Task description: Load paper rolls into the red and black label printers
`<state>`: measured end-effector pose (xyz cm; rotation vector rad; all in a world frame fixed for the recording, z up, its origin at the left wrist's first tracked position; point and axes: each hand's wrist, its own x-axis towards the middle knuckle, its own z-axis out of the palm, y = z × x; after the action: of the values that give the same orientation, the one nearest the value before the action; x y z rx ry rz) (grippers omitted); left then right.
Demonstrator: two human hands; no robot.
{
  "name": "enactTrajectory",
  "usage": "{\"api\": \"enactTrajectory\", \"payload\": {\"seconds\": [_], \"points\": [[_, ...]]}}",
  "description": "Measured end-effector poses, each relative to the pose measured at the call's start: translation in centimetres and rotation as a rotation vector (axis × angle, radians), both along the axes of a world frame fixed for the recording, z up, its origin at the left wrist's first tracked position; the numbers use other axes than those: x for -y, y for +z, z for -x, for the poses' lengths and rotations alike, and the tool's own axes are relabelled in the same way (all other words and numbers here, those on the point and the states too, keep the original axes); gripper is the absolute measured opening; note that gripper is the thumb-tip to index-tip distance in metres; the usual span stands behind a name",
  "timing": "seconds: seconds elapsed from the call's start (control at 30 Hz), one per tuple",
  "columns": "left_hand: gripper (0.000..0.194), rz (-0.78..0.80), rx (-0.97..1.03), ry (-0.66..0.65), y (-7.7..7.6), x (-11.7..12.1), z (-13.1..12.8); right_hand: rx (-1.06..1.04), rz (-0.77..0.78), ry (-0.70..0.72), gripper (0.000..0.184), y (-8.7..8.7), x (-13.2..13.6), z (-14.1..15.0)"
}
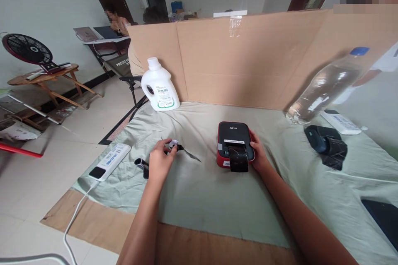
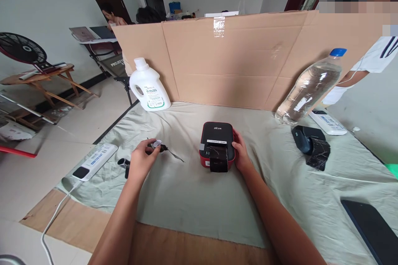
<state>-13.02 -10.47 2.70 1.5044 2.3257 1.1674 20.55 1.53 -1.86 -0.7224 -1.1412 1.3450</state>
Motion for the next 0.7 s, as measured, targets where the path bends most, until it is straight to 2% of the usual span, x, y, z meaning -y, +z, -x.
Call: {"api": "enactTrajectory", "payload": {"seconds": [0.17, 0.3, 0.4, 0.57, 0.7], "points": [[0.036, -0.066, -0.055, -0.006, 0.4, 0.3, 0.2, 0.004, -0.011, 0.014, 0.056, 0.0, -0.1, -0.1], [0.034, -0.141, -0.176, -0.02, 0.5, 0.4, -0.2, 0.027, -0.015, 0.011, 0.057, -0.1, 0.0, -0.1], [0.045, -0.167, -0.265, -0.049, 0.3, 0.5, -0.7, 0.029, -0.017, 0.016, 0.057, -0.1, 0.0, -0.1], [0.075, -0.119, -0.291, -0.109, -0.1, 0.4, -1.2, -0.001, -0.024, 0.02, 0.056, -0.4, -0.3, -0.2], [0.08, 0.025, -0.327, -0.182, -1.2, 0.0, -1.4, -0.004, -0.024, 0.006, 0.055, -0.5, -0.4, 0.0]]}}
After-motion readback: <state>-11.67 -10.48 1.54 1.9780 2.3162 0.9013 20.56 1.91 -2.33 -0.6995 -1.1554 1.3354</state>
